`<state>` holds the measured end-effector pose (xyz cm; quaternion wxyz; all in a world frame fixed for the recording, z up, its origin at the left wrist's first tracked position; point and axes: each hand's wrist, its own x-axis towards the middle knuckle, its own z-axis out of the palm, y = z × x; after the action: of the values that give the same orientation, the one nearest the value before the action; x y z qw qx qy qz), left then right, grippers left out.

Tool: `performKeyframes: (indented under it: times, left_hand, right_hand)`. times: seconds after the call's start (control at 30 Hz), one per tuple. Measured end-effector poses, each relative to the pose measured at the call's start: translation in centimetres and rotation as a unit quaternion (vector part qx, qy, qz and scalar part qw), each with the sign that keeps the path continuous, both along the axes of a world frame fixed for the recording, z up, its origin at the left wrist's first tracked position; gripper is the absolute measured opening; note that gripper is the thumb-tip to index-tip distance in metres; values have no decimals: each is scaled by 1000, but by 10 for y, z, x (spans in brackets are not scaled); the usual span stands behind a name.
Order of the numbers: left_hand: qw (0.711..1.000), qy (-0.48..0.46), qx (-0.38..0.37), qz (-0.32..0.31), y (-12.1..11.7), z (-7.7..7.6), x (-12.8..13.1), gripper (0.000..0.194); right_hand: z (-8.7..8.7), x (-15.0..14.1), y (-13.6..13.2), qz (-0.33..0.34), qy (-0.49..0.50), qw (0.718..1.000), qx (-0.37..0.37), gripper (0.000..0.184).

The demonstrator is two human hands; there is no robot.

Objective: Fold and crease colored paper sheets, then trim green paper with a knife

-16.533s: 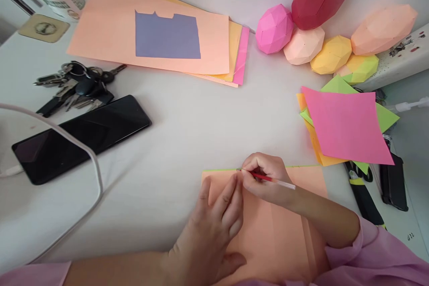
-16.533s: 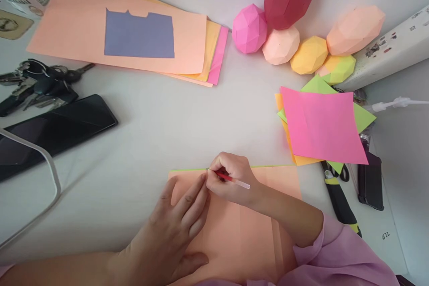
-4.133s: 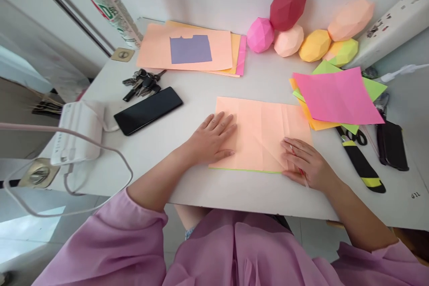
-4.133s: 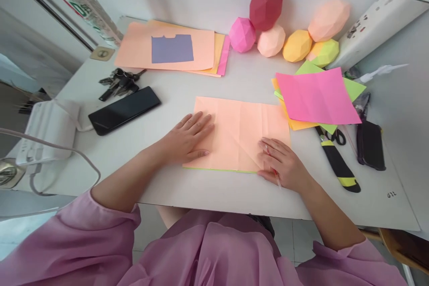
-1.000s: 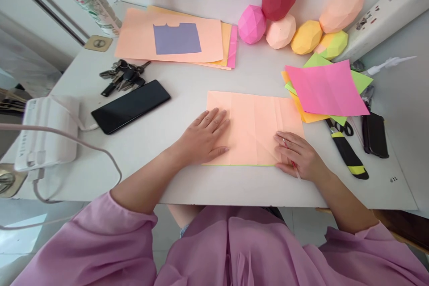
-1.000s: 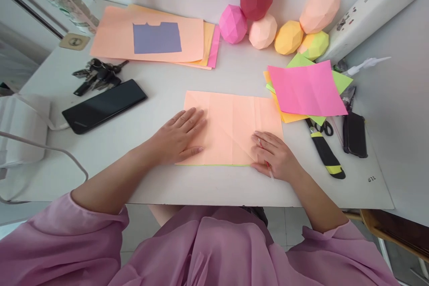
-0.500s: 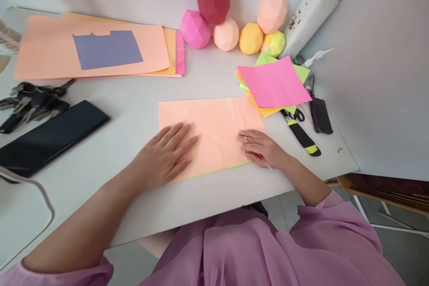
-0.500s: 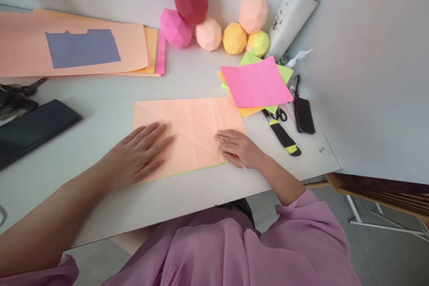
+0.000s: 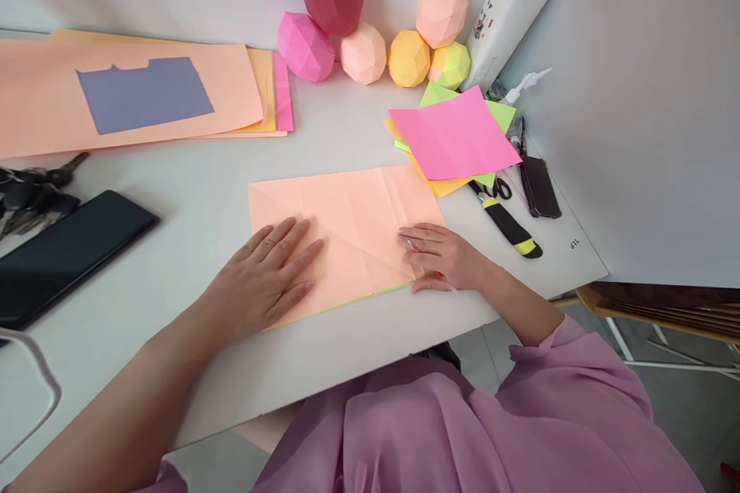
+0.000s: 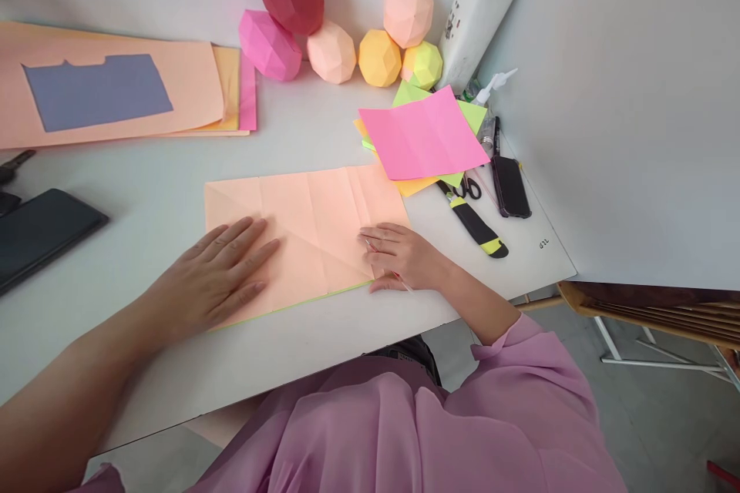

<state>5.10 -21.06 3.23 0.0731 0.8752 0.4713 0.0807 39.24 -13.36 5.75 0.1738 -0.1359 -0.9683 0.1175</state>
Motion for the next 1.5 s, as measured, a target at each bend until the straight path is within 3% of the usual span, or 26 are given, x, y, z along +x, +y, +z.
performKeyframes:
  times: [1.5]
  left_hand:
    - [1000,-13,-26,-3,0,4,-1,60]
  right_hand:
    - [0,0,-10,13,-39,995,95,28]
